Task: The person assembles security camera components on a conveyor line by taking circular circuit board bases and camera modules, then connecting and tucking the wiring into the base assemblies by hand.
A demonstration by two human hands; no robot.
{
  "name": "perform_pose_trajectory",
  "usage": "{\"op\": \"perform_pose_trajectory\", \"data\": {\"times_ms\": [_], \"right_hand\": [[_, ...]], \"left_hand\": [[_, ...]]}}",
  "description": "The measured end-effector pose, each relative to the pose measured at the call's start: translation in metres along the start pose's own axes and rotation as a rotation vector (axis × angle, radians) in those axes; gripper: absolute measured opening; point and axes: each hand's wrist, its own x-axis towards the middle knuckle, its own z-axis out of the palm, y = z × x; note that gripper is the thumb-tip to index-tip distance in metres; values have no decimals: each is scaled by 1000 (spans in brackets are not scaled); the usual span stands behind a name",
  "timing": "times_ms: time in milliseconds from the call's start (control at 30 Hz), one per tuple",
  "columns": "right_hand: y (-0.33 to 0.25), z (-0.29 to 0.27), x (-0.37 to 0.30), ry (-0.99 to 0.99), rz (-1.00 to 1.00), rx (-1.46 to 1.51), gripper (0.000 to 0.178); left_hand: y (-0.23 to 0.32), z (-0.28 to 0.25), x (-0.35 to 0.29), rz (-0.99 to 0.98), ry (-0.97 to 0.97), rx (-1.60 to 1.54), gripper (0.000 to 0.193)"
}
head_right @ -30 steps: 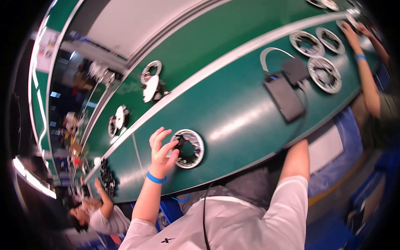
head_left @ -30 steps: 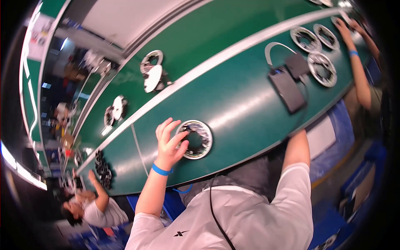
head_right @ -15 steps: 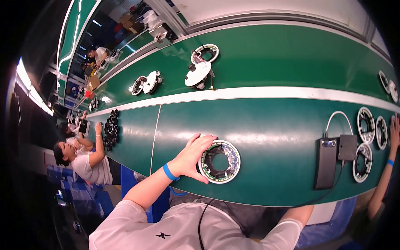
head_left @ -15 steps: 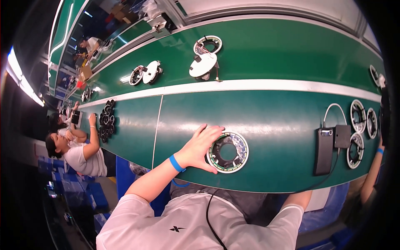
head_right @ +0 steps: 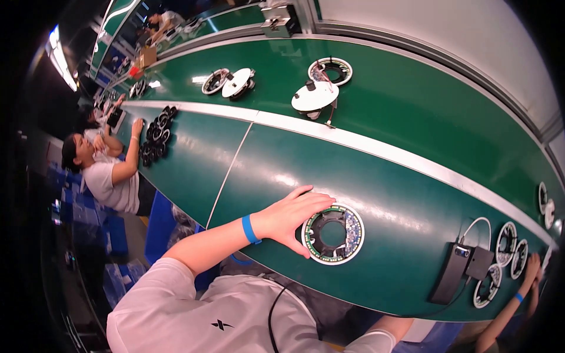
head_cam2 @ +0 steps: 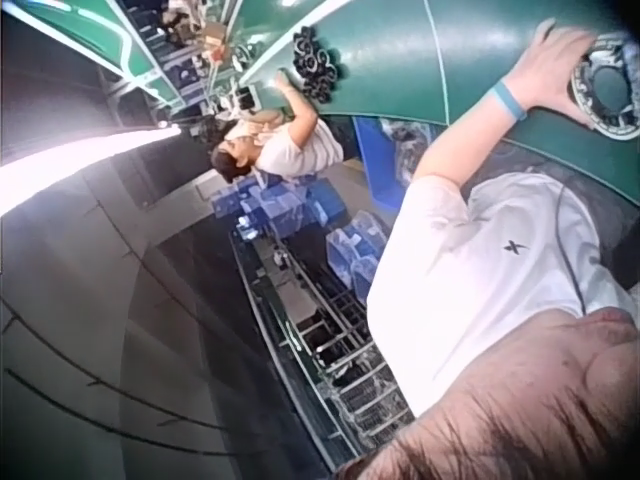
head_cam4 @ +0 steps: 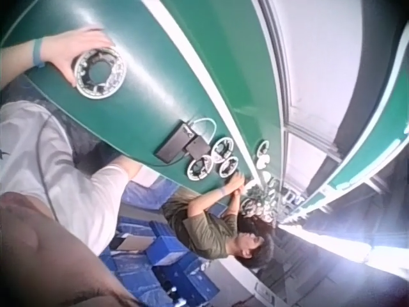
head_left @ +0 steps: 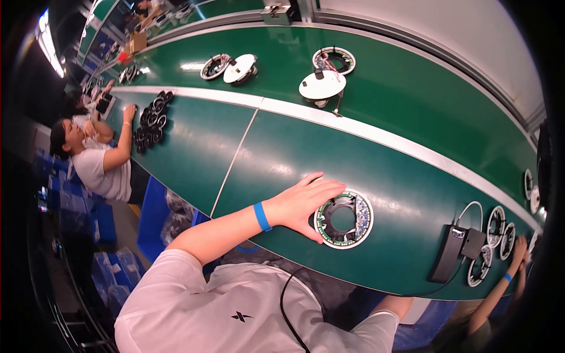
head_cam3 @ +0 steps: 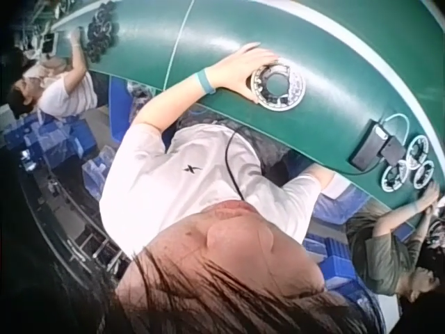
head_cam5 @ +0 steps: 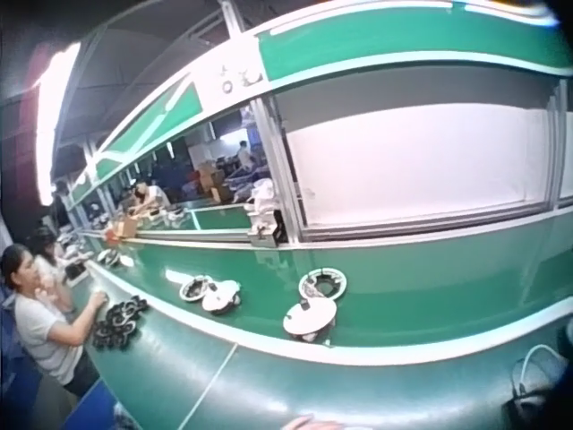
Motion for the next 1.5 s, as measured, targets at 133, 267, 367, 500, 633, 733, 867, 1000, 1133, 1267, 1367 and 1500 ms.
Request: {"op": "perform_pose_trajectory", "data": {"times_ms": [133, 267, 367, 500, 633, 733, 867, 1000, 1133, 1267, 1367, 1500], "right_hand": [[-20, -17, -1, -5, -38, -58, 32], [-66, -25, 6, -35, -104, -149, 32], [-91, -34, -12, -34, -126, -219, 33], [-107, -107, 0, 116, -170, -231, 33], [-110, -315, -48, 543, -188, -185, 34], [-133, -303, -96, 650, -151, 146, 27], [-148, -331, -177, 554, -406, 258, 25], [-167, -310, -243, 533, -542, 250, 22], [-185, -288, -274, 536, -516, 359, 23], [-202, -278, -280, 593, -403, 536, 36], [-222, -266, -284, 546, -377, 686, 42], [-253, -221, -300, 341, -459, 549, 41]], "left_hand": [[-3, -1, -3, 3, 32, 3, 128], [-10, 4, -10, 29, 60, 25, 127], [-15, 6, -13, 47, 96, 11, 125], [-18, 7, -8, 103, 126, -29, 122], [-28, 9, 13, 219, 151, -100, 112], [-39, 4, 17, 150, 74, 0, 115], [-35, 3, 37, 195, -21, -30, 118], [-37, 3, 46, 235, -56, 2, 120], [-42, 7, 41, 259, -66, -56, 122], [-45, 3, 38, 277, -85, -53, 120], [-47, -2, 39, 331, -63, -57, 119], [-54, -4, 35, 363, -29, -50, 119]]}}
